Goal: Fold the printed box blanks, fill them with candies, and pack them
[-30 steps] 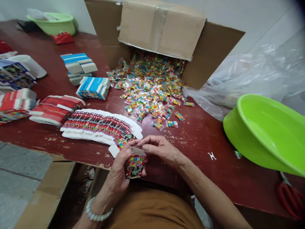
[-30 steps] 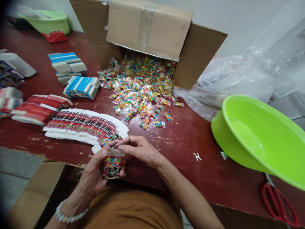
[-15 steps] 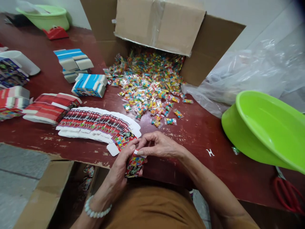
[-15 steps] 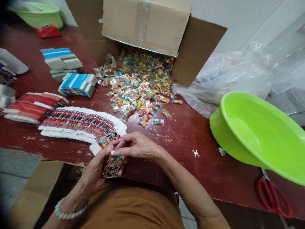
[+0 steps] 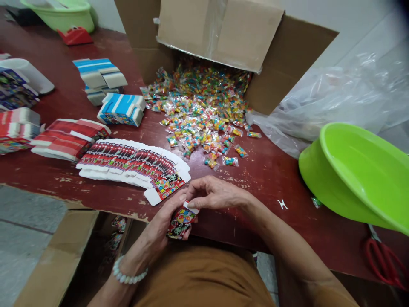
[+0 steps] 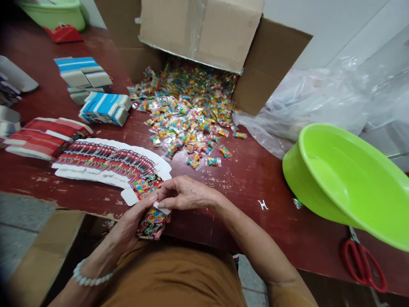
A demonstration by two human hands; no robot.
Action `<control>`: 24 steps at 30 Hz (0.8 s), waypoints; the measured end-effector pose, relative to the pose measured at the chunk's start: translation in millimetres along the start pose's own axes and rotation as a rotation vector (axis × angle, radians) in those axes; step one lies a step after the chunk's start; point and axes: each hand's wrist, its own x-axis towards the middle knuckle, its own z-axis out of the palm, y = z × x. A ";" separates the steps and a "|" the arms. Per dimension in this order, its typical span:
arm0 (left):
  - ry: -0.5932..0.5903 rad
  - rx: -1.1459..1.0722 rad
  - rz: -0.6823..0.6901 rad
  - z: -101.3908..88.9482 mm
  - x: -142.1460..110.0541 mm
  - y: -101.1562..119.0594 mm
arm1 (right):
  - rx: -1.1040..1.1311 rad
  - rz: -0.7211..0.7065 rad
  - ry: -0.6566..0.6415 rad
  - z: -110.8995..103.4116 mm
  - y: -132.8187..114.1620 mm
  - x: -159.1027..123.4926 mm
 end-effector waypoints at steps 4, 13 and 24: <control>-0.052 -0.108 -0.073 -3.0 0.2 1.9 | 0.275 0.069 -0.021 1.8 6.8 5.3; -0.068 -0.272 0.089 -3.6 -1.9 5.0 | 0.435 -0.055 0.204 20.1 7.5 -5.6; 0.054 -0.194 0.180 4.3 -2.0 -0.3 | 0.697 0.045 0.306 33.2 11.5 0.6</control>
